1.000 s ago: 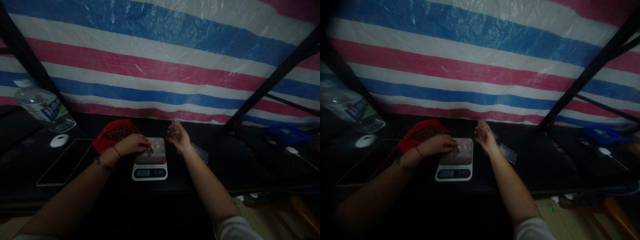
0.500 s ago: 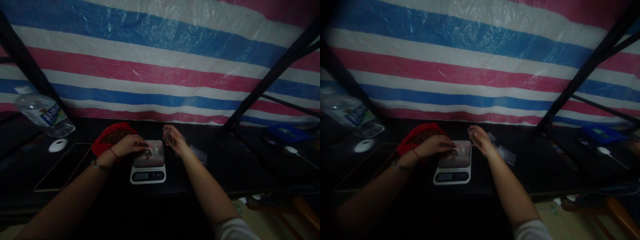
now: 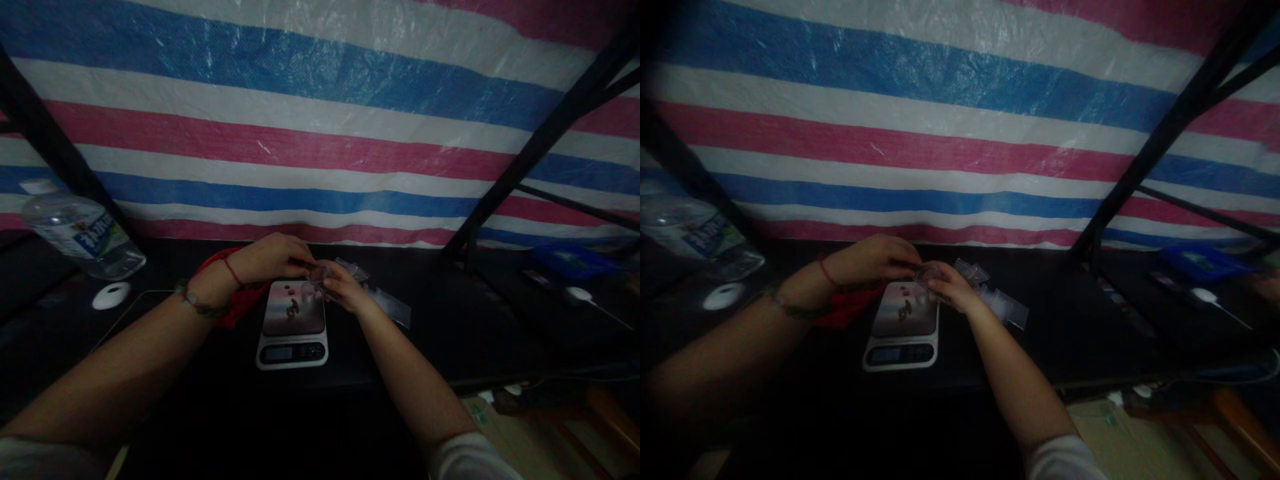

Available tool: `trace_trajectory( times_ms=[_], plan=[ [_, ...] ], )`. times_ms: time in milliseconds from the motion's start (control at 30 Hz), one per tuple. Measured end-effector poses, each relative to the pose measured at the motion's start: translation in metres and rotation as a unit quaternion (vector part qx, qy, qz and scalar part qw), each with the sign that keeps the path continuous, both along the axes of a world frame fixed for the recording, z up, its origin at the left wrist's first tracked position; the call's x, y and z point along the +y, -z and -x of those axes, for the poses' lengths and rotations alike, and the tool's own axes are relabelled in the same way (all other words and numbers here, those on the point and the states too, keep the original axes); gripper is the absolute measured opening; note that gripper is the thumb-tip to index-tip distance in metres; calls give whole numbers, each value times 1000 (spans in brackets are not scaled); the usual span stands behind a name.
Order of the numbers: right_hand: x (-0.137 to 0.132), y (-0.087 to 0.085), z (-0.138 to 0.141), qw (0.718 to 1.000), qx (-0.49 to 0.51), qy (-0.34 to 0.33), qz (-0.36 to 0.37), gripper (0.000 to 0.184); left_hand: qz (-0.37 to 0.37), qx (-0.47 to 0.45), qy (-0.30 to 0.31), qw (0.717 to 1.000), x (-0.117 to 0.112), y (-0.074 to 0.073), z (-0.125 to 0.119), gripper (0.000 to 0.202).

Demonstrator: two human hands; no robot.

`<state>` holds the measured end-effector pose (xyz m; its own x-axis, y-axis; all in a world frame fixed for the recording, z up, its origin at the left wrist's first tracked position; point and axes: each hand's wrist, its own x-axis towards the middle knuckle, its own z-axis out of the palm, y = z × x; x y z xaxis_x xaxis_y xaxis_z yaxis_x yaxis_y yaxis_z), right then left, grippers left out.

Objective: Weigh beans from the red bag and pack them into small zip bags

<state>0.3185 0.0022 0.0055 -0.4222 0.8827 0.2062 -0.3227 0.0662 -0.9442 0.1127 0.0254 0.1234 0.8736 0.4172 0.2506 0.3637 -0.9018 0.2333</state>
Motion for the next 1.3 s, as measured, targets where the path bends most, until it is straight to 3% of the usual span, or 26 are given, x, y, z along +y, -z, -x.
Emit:
trace_trajectory(
  times_ms=[100,367,500,733,1033,1300],
  plan=[
    [0,-1,1,1000,4,18,10,45,-17,57,29,998,8,-3,-9,18],
    [2,3,1,999,6,30,45,47,-14,111,73,991,4,-22,-28,18],
    [3,2,1,998,22,32,38,50,3,139,98,985,9,-24,-38,17],
    [5,4,0,996,84,14,35,48,72,85,84,990,26,-21,-40,21],
    [8,12,1,993,104,-21,42,39,77,76,86,990,20,-24,-41,18],
    [6,11,1,992,109,-11,55,44,107,54,67,990,19,-28,-40,20]
  ],
)
